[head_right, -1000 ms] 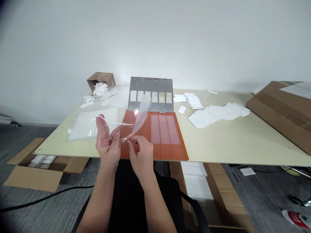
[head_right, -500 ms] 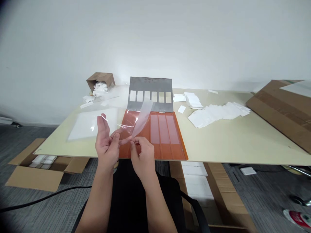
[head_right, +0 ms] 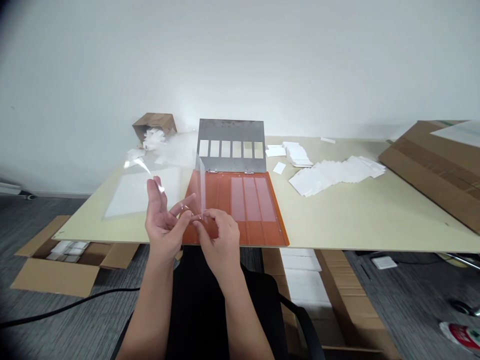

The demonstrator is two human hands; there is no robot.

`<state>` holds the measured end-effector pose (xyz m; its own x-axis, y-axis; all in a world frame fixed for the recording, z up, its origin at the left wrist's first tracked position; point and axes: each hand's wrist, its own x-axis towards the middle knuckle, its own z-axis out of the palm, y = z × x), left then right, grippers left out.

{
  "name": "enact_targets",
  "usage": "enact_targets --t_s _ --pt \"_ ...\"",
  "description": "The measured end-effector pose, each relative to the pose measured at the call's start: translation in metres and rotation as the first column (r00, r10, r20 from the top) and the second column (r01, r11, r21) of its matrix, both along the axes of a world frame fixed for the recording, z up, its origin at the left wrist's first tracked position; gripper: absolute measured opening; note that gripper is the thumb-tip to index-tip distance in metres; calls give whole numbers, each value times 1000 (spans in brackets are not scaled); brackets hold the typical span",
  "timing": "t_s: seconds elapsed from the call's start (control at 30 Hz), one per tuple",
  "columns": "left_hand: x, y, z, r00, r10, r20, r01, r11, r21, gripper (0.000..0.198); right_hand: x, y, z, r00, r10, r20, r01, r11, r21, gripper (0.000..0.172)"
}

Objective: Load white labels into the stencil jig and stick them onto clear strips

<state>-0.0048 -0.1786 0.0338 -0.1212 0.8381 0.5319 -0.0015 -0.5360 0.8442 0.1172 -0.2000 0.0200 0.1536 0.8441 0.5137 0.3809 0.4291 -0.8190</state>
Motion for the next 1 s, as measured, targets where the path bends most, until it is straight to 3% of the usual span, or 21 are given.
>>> enact_targets --t_s 0.3,0.63,1.0 --pt "-3 -1 2 999 17 -29 -16 1000 22 101 5 -2 4 997 47 -59 -52 995 -85 13" --pt "-1 -6 2 997 -23 -79 26 999 40 99 8 -1 0 997 58 41 -57 998 -34 17" --pt "-1 -10 6 990 -52 -128 55 998 23 94 10 1 0 994 108 -35 -111 988 -110 21"
